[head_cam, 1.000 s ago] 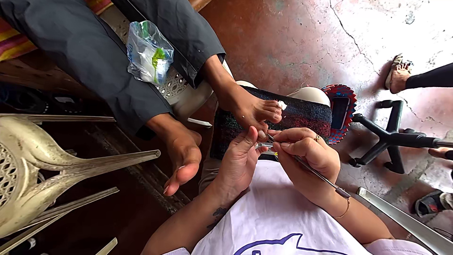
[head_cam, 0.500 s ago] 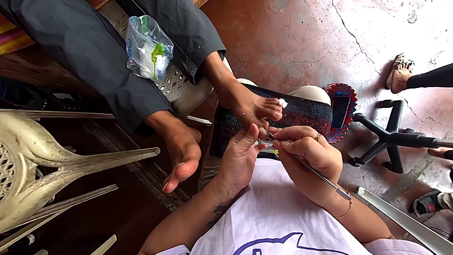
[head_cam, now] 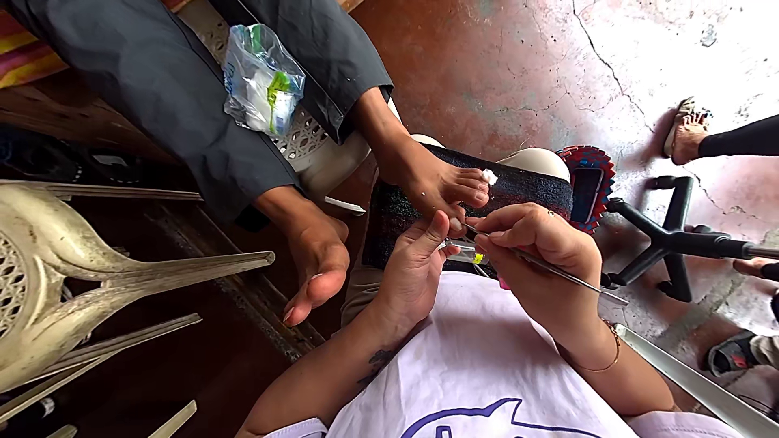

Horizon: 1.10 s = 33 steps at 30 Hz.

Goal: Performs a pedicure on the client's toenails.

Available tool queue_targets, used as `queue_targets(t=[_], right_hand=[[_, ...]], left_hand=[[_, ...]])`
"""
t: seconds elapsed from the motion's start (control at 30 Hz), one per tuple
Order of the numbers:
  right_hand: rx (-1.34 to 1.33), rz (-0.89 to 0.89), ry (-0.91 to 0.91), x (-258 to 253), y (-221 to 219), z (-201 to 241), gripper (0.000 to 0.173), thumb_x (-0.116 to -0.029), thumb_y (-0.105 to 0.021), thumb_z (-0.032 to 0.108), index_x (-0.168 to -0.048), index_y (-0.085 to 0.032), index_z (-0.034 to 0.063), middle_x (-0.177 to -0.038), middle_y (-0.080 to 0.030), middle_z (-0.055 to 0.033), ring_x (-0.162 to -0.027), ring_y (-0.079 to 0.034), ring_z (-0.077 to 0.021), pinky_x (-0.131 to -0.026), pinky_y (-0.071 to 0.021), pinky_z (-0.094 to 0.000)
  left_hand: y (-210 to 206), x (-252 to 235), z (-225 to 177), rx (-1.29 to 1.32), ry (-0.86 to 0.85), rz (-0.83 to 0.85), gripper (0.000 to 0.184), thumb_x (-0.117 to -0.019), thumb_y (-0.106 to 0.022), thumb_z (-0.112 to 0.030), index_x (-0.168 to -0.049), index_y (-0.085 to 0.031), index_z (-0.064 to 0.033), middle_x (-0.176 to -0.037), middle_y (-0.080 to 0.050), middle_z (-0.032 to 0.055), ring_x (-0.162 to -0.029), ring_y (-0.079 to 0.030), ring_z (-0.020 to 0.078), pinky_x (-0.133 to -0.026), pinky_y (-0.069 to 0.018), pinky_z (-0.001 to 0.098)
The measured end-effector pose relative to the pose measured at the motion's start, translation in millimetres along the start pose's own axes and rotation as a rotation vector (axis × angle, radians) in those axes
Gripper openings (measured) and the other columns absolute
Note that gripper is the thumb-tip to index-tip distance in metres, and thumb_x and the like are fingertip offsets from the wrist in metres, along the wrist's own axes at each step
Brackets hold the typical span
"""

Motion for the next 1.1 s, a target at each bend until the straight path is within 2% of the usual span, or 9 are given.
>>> queue_targets(t=[0.2, 0.33, 0.43, 0.57, 0.67, 0.83, 0.93, 1.1], right_hand=[[-0.044, 0.023, -0.058, -4.3, 2.5, -1.7, 0.012, -0.0847, -0.070, -0.008, -0.084, -0.065, 0.0026, -0.097, -0.072, -0.0071, -0.082, -0.070, -0.0102, -0.068, -0.0608, -0.0225], [-0.019, 0.018, -0.045, -6.4, 0.8, -1.7, 0.012, -0.0834, -0.071, -0.009, -0.083, -0.065, 0.0020, -0.096, -0.072, -0.0076, -0.087, -0.071, -0.0117, -0.072, -0.0606, -0.0235], [-0.027, 0.029, -0.066, -7.3, 3.3, -0.9, 0.012, -0.0842, -0.072, -0.008, -0.085, -0.066, 0.0028, -0.096, -0.072, -0.0063, -0.084, -0.071, -0.0108, -0.069, -0.0620, -0.0235], [0.024, 0.022, -0.024, -8.9, 0.1, 0.0, 0.011, -0.0832, -0.071, -0.009, -0.083, -0.066, 0.0007, -0.095, -0.072, -0.0078, -0.086, -0.070, -0.0098, -0.072, -0.0593, -0.0208], [-0.016, 0.030, -0.056, -8.7, 2.6, 0.1, 0.012, -0.0841, -0.072, -0.008, -0.085, -0.066, 0.0019, -0.097, -0.072, -0.0073, -0.088, -0.071, -0.0117, -0.073, -0.0618, -0.0240], [0.047, 0.032, -0.019, -9.5, 0.5, 0.4, 0.010, -0.0839, -0.071, -0.008, -0.083, -0.067, 0.0008, -0.095, -0.072, -0.0071, -0.085, -0.070, -0.0089, -0.071, -0.0594, -0.0203], [0.015, 0.032, -0.040, -8.9, 2.4, 1.0, 0.011, -0.0840, -0.072, -0.008, -0.085, -0.067, 0.0018, -0.097, -0.073, -0.0071, -0.089, -0.071, -0.0112, -0.074, -0.0607, -0.0234], [0.068, 0.020, 0.019, -8.9, -0.5, 2.4, 0.012, -0.0833, -0.071, -0.009, -0.080, -0.066, 0.0009, -0.095, -0.072, -0.0084, -0.091, -0.071, -0.0112, -0.076, -0.0601, -0.0217]], left_hand=[[-0.6, 0.4, 0.1, -0.003, 0.004, -0.016, 0.017, -0.1027, -0.057, -0.015, -0.103, -0.073, -0.0103, -0.100, -0.071, 0.0037, -0.096, -0.067, 0.0140, -0.088, -0.0552, 0.0314], [-0.6, 0.4, 0.1, -0.015, -0.001, -0.004, 0.016, -0.1024, -0.058, -0.016, -0.104, -0.073, -0.0106, -0.100, -0.071, 0.0035, -0.097, -0.067, 0.0132, -0.087, -0.0553, 0.0307], [-1.1, 0.4, -0.7, -0.013, 0.005, -0.014, 0.017, -0.1030, -0.057, -0.015, -0.103, -0.073, -0.0101, -0.100, -0.071, 0.0037, -0.095, -0.068, 0.0130, -0.085, -0.0559, 0.0297], [0.1, 0.0, 0.1, -0.027, -0.004, 0.001, 0.017, -0.1027, -0.057, -0.016, -0.104, -0.073, -0.0104, -0.100, -0.072, 0.0034, -0.097, -0.067, 0.0132, -0.088, -0.0552, 0.0307], [-0.7, 0.0, -0.5, -0.025, -0.005, -0.002, 0.017, -0.1029, -0.057, -0.015, -0.104, -0.072, -0.0095, -0.099, -0.071, 0.0040, -0.094, -0.068, 0.0129, -0.085, -0.0560, 0.0292], [-0.6, 0.2, -0.9, -0.053, -0.002, -0.004, 0.017, -0.1025, -0.058, -0.017, -0.103, -0.073, -0.0105, -0.101, -0.072, 0.0036, -0.097, -0.068, 0.0130, -0.087, -0.0555, 0.0300], [-1.3, 0.4, -1.3, -0.041, -0.004, -0.006, 0.017, -0.1029, -0.057, -0.016, -0.103, -0.073, -0.0101, -0.100, -0.072, 0.0036, -0.094, -0.068, 0.0124, -0.084, -0.0561, 0.0286], [-1.1, 0.3, -0.8, -0.046, -0.009, 0.004, 0.017, -0.1027, -0.058, -0.017, -0.104, -0.074, -0.0105, -0.101, -0.072, 0.0033, -0.096, -0.068, 0.0125, -0.086, -0.0558, 0.0291]])
Point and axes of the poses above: each hand's wrist, its own x-axis away from the middle knuckle, its own y-axis out of the back of the hand, z = x × y, the point moved 5 cm from there along -x, towards the middle knuckle
